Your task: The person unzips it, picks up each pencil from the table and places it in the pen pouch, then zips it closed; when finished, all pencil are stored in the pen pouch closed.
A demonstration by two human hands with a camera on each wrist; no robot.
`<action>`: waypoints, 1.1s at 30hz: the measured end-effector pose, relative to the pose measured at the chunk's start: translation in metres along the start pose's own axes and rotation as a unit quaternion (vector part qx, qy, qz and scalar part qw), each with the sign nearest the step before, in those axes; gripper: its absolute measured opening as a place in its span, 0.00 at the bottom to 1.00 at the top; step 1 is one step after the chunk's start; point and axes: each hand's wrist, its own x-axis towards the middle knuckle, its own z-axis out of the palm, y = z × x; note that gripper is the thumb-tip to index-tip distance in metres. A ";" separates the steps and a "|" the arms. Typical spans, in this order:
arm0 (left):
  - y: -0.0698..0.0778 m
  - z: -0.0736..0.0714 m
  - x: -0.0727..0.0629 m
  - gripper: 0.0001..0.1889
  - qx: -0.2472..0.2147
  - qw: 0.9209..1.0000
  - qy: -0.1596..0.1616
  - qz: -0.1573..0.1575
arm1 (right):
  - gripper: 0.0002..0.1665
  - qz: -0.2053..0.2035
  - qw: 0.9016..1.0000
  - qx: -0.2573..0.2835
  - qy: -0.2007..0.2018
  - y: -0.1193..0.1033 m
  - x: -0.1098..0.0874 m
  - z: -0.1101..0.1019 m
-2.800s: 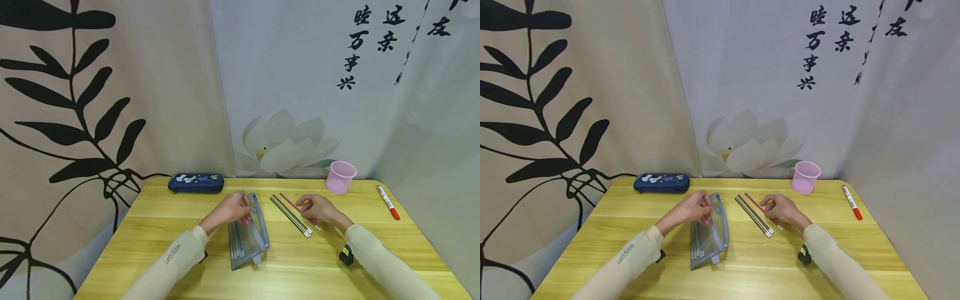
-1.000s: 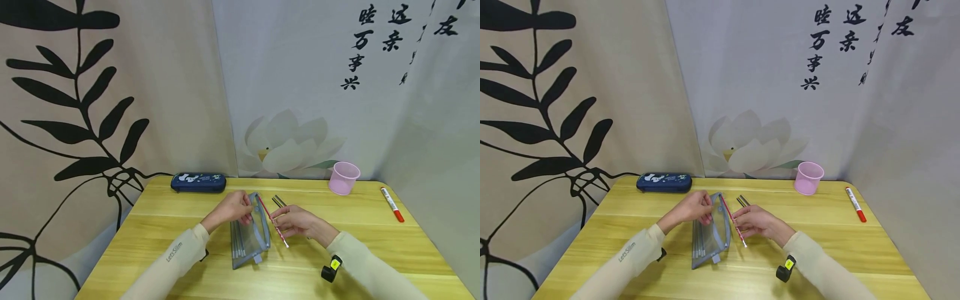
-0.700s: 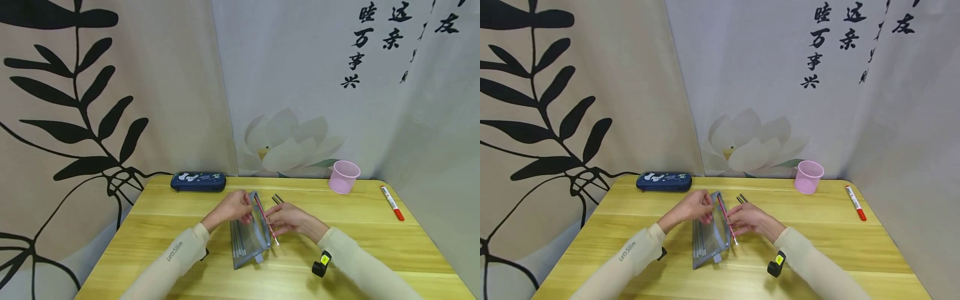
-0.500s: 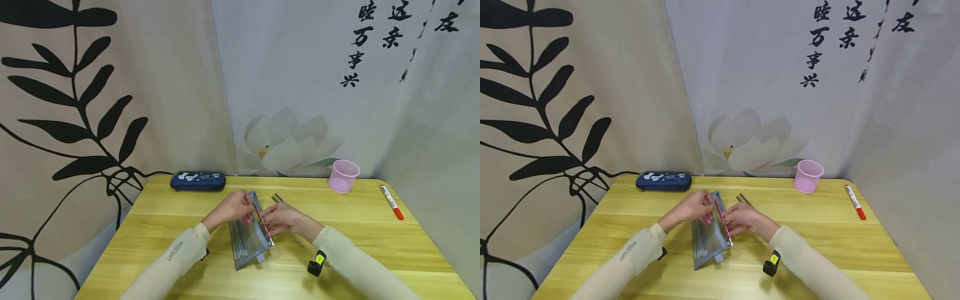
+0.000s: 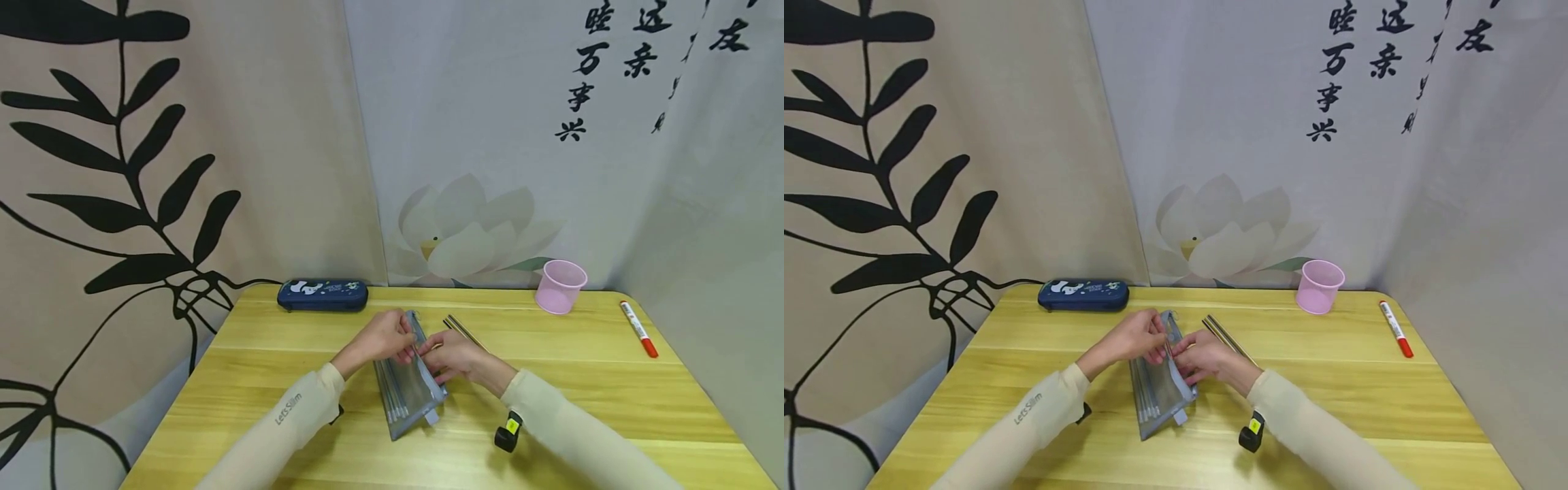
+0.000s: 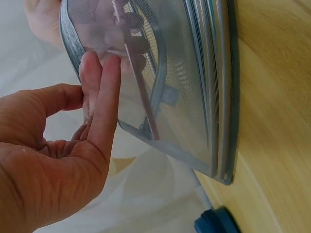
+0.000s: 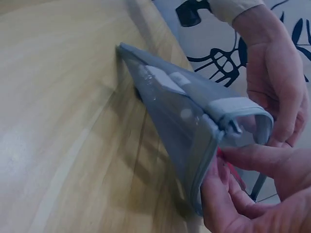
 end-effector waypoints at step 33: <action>0.000 -0.004 -0.006 0.04 -0.004 1.000 0.015 0.000 | 0.20 -0.062 0.994 -0.039 0.081 0.020 -0.014 -0.059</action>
